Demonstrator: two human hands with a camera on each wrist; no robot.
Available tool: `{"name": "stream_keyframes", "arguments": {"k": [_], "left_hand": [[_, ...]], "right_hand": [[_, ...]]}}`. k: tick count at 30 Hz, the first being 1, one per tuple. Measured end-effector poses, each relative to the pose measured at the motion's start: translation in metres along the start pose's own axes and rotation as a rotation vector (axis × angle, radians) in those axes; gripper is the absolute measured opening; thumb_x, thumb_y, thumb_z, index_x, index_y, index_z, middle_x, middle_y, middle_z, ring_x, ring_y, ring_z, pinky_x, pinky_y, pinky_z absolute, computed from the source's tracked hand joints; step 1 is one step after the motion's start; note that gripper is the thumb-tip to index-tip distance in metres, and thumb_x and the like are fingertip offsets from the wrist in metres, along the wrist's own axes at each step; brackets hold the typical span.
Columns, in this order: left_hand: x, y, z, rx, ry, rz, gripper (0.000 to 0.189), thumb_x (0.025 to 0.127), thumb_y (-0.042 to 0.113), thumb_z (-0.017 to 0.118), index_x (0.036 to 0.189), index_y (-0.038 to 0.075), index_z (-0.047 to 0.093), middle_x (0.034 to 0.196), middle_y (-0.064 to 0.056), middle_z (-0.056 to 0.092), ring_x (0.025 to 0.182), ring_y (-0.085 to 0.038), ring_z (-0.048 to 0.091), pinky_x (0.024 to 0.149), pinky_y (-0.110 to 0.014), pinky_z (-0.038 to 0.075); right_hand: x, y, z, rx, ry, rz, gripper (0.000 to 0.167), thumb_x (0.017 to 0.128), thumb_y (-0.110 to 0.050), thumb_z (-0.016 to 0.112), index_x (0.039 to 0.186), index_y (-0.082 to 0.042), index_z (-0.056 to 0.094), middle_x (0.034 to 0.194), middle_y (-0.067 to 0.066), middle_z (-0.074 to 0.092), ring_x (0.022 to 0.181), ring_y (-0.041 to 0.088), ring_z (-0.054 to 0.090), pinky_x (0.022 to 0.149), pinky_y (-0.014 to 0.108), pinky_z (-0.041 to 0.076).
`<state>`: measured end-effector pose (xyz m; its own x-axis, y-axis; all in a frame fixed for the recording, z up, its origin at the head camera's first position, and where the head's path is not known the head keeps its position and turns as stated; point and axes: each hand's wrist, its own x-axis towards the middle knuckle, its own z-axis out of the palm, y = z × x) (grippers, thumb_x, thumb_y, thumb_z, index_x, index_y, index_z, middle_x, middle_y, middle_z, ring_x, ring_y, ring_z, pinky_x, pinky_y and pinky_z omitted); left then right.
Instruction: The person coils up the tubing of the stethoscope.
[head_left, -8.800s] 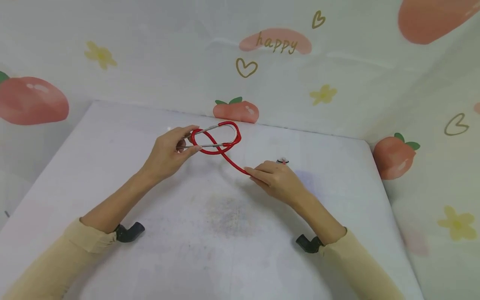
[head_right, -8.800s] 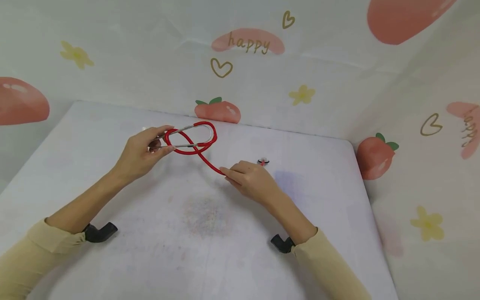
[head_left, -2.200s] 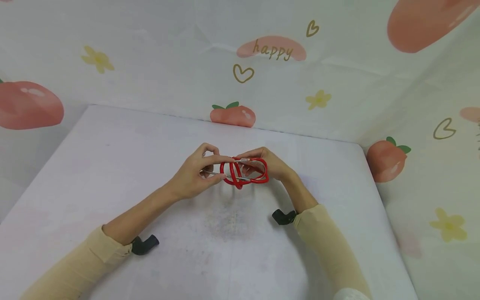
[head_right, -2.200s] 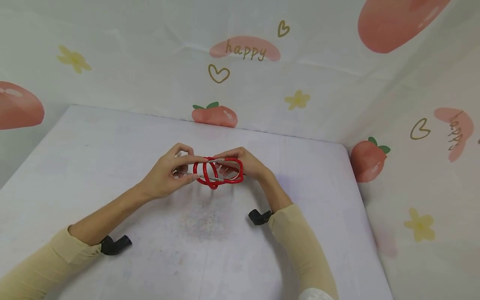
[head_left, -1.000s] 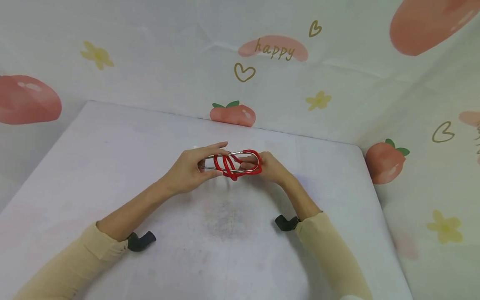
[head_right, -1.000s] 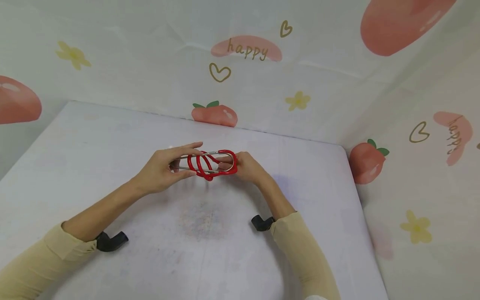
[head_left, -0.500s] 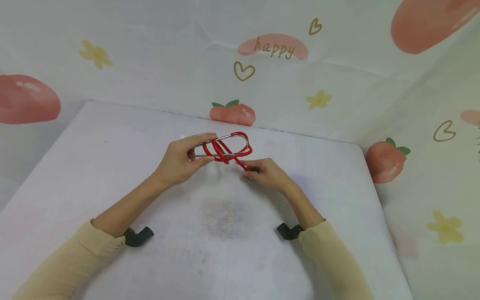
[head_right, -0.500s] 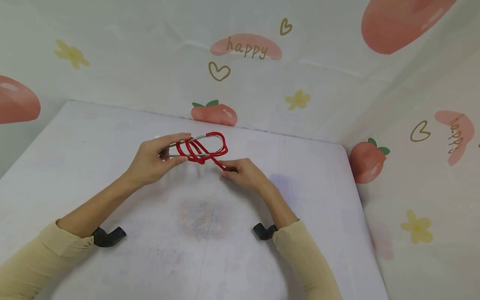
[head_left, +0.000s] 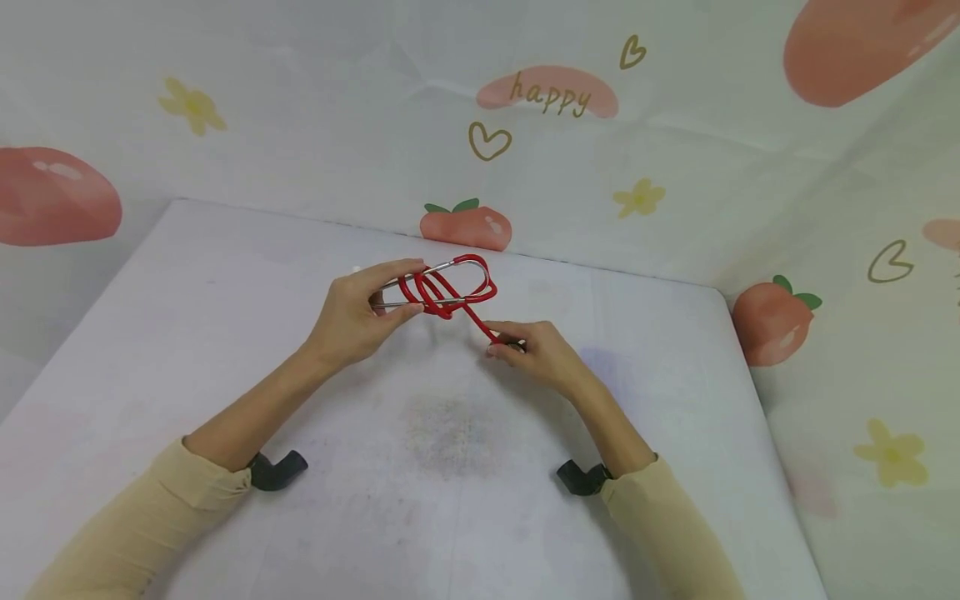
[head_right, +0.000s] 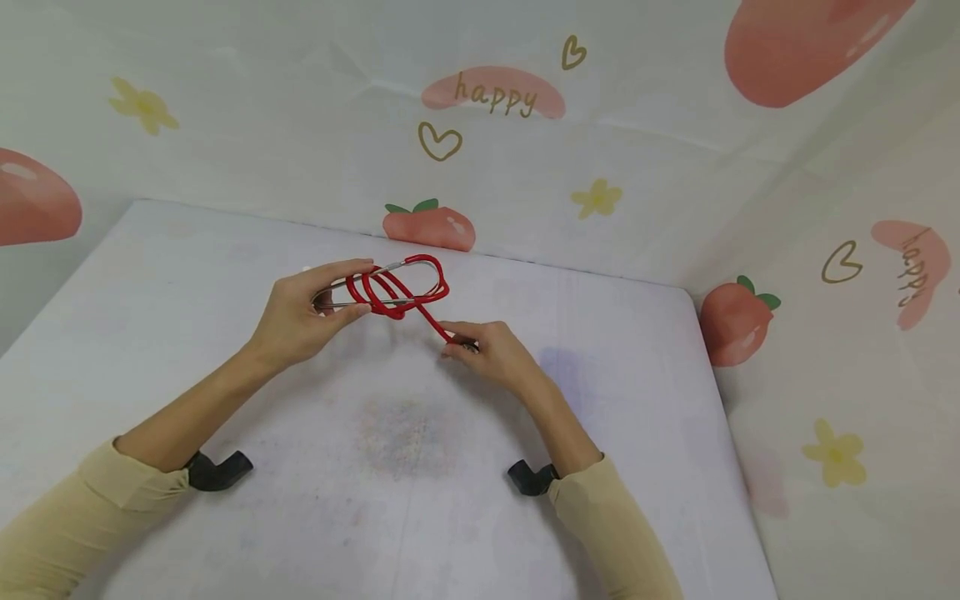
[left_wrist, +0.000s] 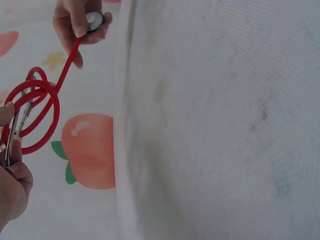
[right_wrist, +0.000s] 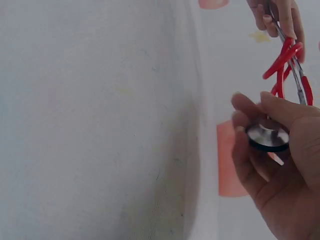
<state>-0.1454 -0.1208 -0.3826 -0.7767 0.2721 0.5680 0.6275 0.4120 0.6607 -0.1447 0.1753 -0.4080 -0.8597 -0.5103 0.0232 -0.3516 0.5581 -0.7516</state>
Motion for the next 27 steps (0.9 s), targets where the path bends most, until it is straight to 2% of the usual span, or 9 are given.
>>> {"name": "stream_keyframes", "arguments": {"k": [5, 9, 13, 16, 20, 24, 27], "left_hand": [[0.001, -0.002, -0.001, 0.024, 0.025, 0.005, 0.054, 0.079, 0.006, 0.084, 0.13, 0.012, 0.066, 0.122, -0.001, 0.069, 0.054, -0.013, 0.042, 0.05, -0.019, 0.037], [0.003, -0.002, -0.002, 0.033, 0.038, 0.011, 0.054, 0.079, 0.005, 0.084, 0.129, 0.012, 0.066, 0.121, -0.001, 0.069, 0.054, -0.013, 0.042, 0.05, -0.02, 0.036], [0.003, -0.002, -0.003, 0.036, 0.05, 0.005, 0.053, 0.078, 0.005, 0.084, 0.128, 0.012, 0.067, 0.118, -0.001, 0.07, 0.053, -0.013, 0.042, 0.05, -0.02, 0.036], [0.003, -0.001, -0.003, 0.041, 0.055, 0.0, 0.053, 0.079, 0.005, 0.084, 0.128, 0.012, 0.067, 0.117, -0.001, 0.07, 0.053, -0.013, 0.041, 0.05, -0.02, 0.036], [0.004, -0.001, -0.004, 0.054, 0.054, 0.003, 0.053, 0.079, 0.007, 0.084, 0.129, 0.012, 0.067, 0.117, 0.0, 0.07, 0.052, -0.012, 0.042, 0.05, -0.02, 0.037], [0.004, 0.0, -0.004, 0.062, 0.041, 0.005, 0.053, 0.079, 0.008, 0.084, 0.129, 0.013, 0.066, 0.119, 0.0, 0.069, 0.053, -0.012, 0.042, 0.051, -0.02, 0.037], [0.003, 0.0, -0.004, 0.061, 0.03, 0.001, 0.054, 0.079, 0.008, 0.084, 0.13, 0.013, 0.066, 0.121, -0.001, 0.069, 0.055, -0.012, 0.044, 0.052, -0.02, 0.039]], "right_hand": [[-0.004, -0.004, -0.004, 0.01, 0.198, -0.101, 0.021, 0.088, -0.009, 0.076, 0.108, -0.008, 0.068, 0.089, -0.002, 0.073, 0.073, 0.01, 0.065, 0.063, 0.024, 0.05], [-0.006, -0.003, -0.008, -0.005, 0.297, -0.197, 0.02, 0.086, -0.004, 0.077, 0.104, -0.01, 0.072, 0.087, -0.003, 0.072, 0.074, 0.01, 0.063, 0.065, 0.024, 0.051], [-0.009, -0.006, -0.01, 0.005, 0.333, -0.269, 0.027, 0.085, -0.001, 0.077, 0.111, -0.007, 0.072, 0.095, 0.0, 0.071, 0.081, 0.013, 0.063, 0.074, 0.022, 0.055], [-0.012, -0.011, -0.01, 0.04, 0.364, -0.283, 0.033, 0.084, 0.004, 0.076, 0.115, -0.001, 0.066, 0.101, 0.008, 0.07, 0.086, 0.017, 0.066, 0.081, 0.021, 0.055], [-0.017, -0.032, -0.016, 0.085, 0.39, -0.314, 0.031, 0.081, 0.012, 0.074, 0.11, 0.007, 0.064, 0.098, 0.018, 0.069, 0.085, 0.024, 0.067, 0.081, 0.021, 0.055], [-0.021, -0.052, -0.021, 0.103, 0.378, -0.369, 0.029, 0.079, 0.017, 0.073, 0.106, 0.011, 0.067, 0.098, 0.024, 0.065, 0.084, 0.028, 0.065, 0.079, 0.026, 0.057], [-0.021, -0.05, -0.022, 0.087, 0.366, -0.399, 0.032, 0.078, 0.017, 0.073, 0.109, 0.01, 0.068, 0.1, 0.023, 0.065, 0.086, 0.028, 0.065, 0.08, 0.026, 0.056]]}}
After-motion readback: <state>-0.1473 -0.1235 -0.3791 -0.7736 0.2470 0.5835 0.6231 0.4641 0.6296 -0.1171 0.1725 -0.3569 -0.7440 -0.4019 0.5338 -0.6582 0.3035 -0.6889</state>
